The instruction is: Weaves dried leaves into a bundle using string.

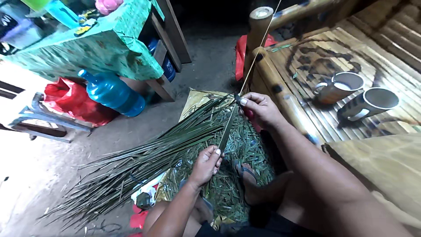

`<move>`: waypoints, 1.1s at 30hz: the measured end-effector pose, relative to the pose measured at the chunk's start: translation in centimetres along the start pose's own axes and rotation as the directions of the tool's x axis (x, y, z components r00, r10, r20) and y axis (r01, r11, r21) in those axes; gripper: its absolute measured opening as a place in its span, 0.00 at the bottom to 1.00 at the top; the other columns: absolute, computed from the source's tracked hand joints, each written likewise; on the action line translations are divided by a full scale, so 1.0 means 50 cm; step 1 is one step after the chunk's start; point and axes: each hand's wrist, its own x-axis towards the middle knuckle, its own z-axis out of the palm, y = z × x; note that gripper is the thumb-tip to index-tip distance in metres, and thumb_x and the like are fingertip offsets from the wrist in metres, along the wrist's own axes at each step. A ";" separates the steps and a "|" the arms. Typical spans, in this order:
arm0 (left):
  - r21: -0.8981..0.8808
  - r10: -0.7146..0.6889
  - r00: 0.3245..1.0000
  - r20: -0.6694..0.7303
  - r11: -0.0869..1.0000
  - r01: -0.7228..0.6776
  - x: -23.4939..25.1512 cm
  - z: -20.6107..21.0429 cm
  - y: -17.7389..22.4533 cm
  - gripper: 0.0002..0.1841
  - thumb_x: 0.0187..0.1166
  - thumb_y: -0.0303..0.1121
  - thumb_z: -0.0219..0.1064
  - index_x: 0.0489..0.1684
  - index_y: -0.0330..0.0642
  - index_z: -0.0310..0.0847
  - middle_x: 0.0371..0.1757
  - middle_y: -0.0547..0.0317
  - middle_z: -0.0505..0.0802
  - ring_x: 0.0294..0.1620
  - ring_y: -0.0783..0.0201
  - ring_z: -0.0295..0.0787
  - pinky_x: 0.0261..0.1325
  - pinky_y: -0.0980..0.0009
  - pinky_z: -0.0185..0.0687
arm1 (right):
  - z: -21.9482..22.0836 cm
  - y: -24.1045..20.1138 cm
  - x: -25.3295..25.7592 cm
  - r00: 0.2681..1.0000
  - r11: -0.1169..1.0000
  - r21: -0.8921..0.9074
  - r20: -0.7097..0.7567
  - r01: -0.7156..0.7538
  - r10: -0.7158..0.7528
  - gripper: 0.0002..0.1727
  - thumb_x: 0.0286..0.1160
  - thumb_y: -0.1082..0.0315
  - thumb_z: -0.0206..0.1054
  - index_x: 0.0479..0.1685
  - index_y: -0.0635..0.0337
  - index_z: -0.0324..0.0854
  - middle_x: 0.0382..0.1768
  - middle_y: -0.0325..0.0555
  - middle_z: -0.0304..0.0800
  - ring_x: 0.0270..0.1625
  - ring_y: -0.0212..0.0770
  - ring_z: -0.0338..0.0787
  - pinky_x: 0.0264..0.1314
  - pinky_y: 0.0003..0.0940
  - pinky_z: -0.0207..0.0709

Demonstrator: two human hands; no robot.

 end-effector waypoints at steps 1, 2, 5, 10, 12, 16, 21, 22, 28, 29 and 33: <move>0.003 0.003 1.000 -0.003 1.000 -0.003 0.002 -0.001 -0.002 0.12 0.92 0.32 0.48 0.42 0.41 0.78 0.19 0.70 0.77 0.14 0.78 0.69 0.17 0.83 0.67 | -0.002 -0.001 0.000 1.000 1.000 0.003 -0.029 -0.004 0.004 0.10 0.86 0.64 0.60 0.48 0.59 0.84 0.30 0.39 0.89 0.25 0.31 0.86 0.26 0.27 0.83; 0.005 0.005 1.000 -0.014 1.000 -0.005 0.004 0.000 -0.003 0.12 0.92 0.33 0.48 0.43 0.41 0.78 0.19 0.70 0.77 0.14 0.78 0.68 0.17 0.83 0.66 | -0.002 -0.003 -0.002 1.000 1.000 -0.013 -0.029 -0.004 0.004 0.10 0.86 0.64 0.60 0.47 0.59 0.84 0.30 0.39 0.89 0.25 0.31 0.86 0.26 0.27 0.83; -0.021 0.006 0.997 -0.073 1.000 -0.008 0.016 0.001 0.003 0.13 0.93 0.32 0.47 0.43 0.40 0.77 0.19 0.69 0.76 0.14 0.77 0.68 0.17 0.83 0.66 | 0.028 -0.011 -0.027 0.981 0.992 -0.121 0.179 -0.047 0.069 0.11 0.84 0.64 0.62 0.43 0.62 0.85 0.26 0.42 0.88 0.22 0.33 0.84 0.24 0.29 0.83; -0.083 0.075 0.985 -0.156 0.993 -0.089 0.032 -0.009 0.010 0.12 0.91 0.29 0.48 0.45 0.39 0.79 0.20 0.67 0.78 0.14 0.77 0.69 0.17 0.82 0.68 | 0.102 0.047 -0.060 0.833 0.980 -0.155 0.520 -0.125 0.189 0.15 0.87 0.62 0.60 0.39 0.63 0.86 0.24 0.38 0.88 0.22 0.28 0.83 0.26 0.25 0.80; -0.094 0.082 0.986 -0.144 0.991 -0.096 0.032 -0.015 0.011 0.12 0.91 0.31 0.48 0.44 0.40 0.78 0.20 0.68 0.77 0.14 0.76 0.68 0.17 0.81 0.68 | 0.104 0.052 -0.058 0.841 0.985 -0.137 0.515 -0.109 0.165 0.15 0.87 0.62 0.60 0.38 0.63 0.86 0.24 0.37 0.88 0.22 0.27 0.83 0.25 0.24 0.79; -0.074 0.040 0.995 -0.090 0.996 -0.047 0.017 -0.012 0.018 0.13 0.93 0.33 0.47 0.44 0.40 0.77 0.19 0.70 0.75 0.13 0.78 0.68 0.17 0.83 0.66 | 0.086 0.040 -0.045 0.906 0.993 -0.115 0.418 -0.019 0.065 0.13 0.85 0.63 0.61 0.38 0.63 0.86 0.23 0.39 0.87 0.22 0.29 0.83 0.26 0.25 0.81; -0.091 0.018 1.000 0.007 0.996 -0.017 0.002 -0.005 0.013 0.13 0.93 0.33 0.47 0.43 0.41 0.77 0.18 0.71 0.75 0.13 0.78 0.68 0.17 0.83 0.66 | 0.049 0.016 -0.030 0.945 0.997 -0.063 0.327 0.045 -0.022 0.12 0.85 0.64 0.62 0.40 0.62 0.86 0.24 0.40 0.88 0.22 0.30 0.84 0.25 0.26 0.82; -0.097 0.008 1.000 0.028 0.995 -0.005 0.000 -0.005 0.012 0.12 0.92 0.33 0.48 0.43 0.42 0.77 0.19 0.71 0.76 0.13 0.78 0.68 0.17 0.83 0.66 | 0.040 0.014 -0.026 0.948 0.996 -0.058 0.314 0.062 -0.041 0.12 0.85 0.64 0.62 0.40 0.62 0.86 0.25 0.40 0.88 0.22 0.31 0.85 0.25 0.26 0.83; -0.114 -0.018 0.996 0.092 0.993 0.029 -0.002 -0.004 0.007 0.12 0.92 0.33 0.49 0.41 0.43 0.78 0.18 0.72 0.77 0.13 0.79 0.68 0.17 0.84 0.66 | 0.004 -0.004 -0.008 0.975 0.995 -0.020 0.202 0.096 -0.090 0.09 0.84 0.67 0.61 0.39 0.60 0.85 0.27 0.37 0.90 0.23 0.28 0.85 0.25 0.24 0.83; -0.106 -0.026 0.995 0.092 0.994 0.036 -0.002 -0.004 0.007 0.12 0.92 0.33 0.49 0.41 0.43 0.78 0.18 0.72 0.77 0.13 0.79 0.69 0.17 0.84 0.66 | 0.001 -0.003 -0.006 0.982 0.996 -0.010 0.167 0.091 -0.088 0.09 0.84 0.67 0.61 0.41 0.60 0.86 0.27 0.37 0.90 0.23 0.28 0.85 0.25 0.24 0.82; -0.048 -0.062 0.994 0.092 0.997 0.067 -0.005 -0.002 -0.003 0.13 0.92 0.33 0.48 0.43 0.42 0.79 0.21 0.70 0.80 0.14 0.79 0.70 0.17 0.84 0.68 | -0.028 -0.013 0.010 0.998 0.999 0.022 0.037 0.040 -0.041 0.10 0.85 0.66 0.61 0.53 0.59 0.84 0.31 0.37 0.90 0.26 0.30 0.86 0.27 0.25 0.84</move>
